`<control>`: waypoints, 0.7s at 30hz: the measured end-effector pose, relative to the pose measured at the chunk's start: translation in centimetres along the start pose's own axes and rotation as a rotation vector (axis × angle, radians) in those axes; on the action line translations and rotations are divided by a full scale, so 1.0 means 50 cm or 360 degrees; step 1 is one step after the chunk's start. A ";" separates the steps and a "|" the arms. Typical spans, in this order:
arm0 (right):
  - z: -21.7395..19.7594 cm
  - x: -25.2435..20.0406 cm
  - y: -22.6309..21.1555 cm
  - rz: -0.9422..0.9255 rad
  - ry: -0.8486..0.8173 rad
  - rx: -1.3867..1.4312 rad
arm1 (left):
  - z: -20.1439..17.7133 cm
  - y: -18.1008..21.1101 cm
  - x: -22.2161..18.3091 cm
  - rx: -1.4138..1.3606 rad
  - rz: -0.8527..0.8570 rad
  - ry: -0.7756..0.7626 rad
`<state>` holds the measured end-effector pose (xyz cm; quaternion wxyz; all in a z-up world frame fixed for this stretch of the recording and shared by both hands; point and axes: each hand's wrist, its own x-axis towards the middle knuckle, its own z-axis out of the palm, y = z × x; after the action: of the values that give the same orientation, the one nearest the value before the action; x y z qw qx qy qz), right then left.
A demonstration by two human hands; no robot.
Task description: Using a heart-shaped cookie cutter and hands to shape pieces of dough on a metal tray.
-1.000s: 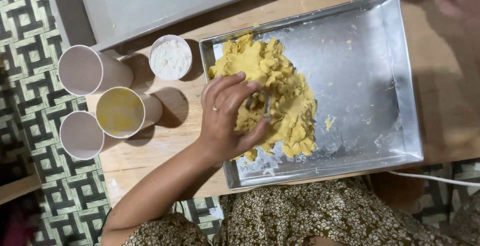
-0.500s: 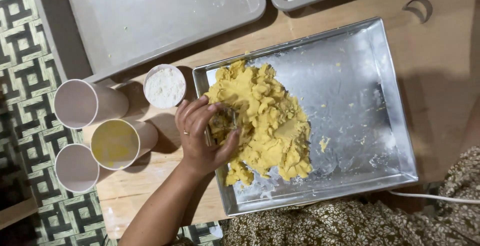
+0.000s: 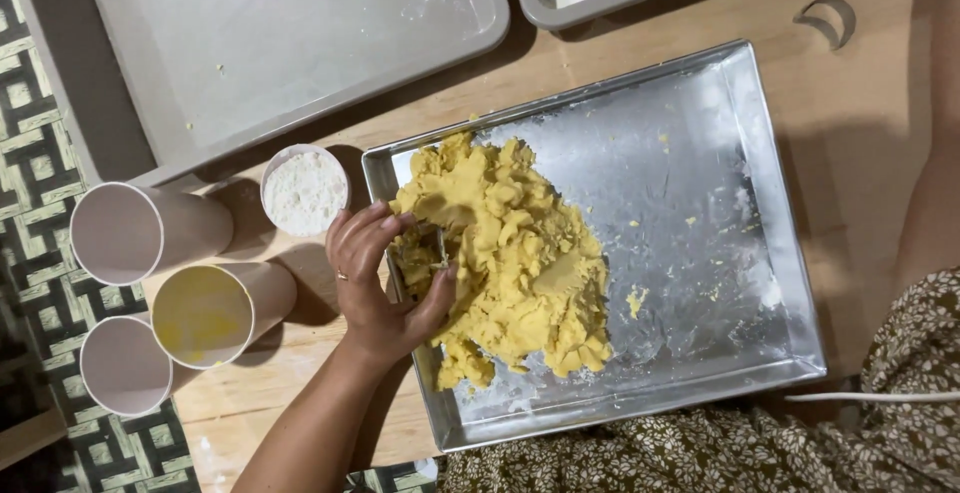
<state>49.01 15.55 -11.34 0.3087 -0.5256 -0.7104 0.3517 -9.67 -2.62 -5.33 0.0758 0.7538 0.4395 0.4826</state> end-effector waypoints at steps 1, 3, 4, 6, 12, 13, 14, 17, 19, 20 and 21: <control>0.001 -0.008 0.000 -0.0017 -0.0003 -0.0021 | 0.000 0.000 0.000 0.0006 0.0007 0.0002; 0.007 -0.019 -0.002 -0.0053 -0.0018 -0.0061 | -0.003 0.002 0.002 0.0018 0.0010 0.0006; 0.010 -0.024 -0.004 -0.0071 -0.0026 -0.0082 | -0.003 0.004 0.004 0.0007 0.0008 0.0003; 0.014 -0.032 -0.006 -0.0105 -0.0040 -0.0125 | -0.003 0.006 0.007 -0.0004 0.0005 0.0001; 0.023 -0.052 -0.007 -0.0202 -0.0074 -0.0252 | -0.002 0.005 0.006 -0.0019 -0.0002 -0.0004; 0.023 -0.054 -0.009 -0.0218 -0.0080 -0.0273 | -0.002 0.005 0.006 -0.0021 -0.0002 -0.0004; 0.023 -0.057 -0.011 -0.0234 -0.0084 -0.0295 | -0.002 0.005 0.007 -0.0022 -0.0002 -0.0004; 0.029 -0.069 -0.026 -0.0281 -0.0098 -0.0358 | 0.000 0.007 0.009 -0.0023 -0.0011 -0.0003; 0.030 -0.073 -0.027 -0.0313 -0.0108 -0.0399 | -0.002 0.006 0.009 -0.0021 -0.0013 -0.0009; 0.030 -0.075 -0.028 -0.0329 -0.0114 -0.0420 | -0.002 0.006 0.009 -0.0019 -0.0016 -0.0013; -0.011 -0.016 -0.052 -0.0345 -0.0120 -0.0441 | -0.002 0.006 0.008 -0.0019 -0.0017 -0.0014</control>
<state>48.26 14.35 -8.94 0.2427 -0.4699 -0.8156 0.2347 -9.51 -2.55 -4.87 0.0846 0.7531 0.4402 0.4815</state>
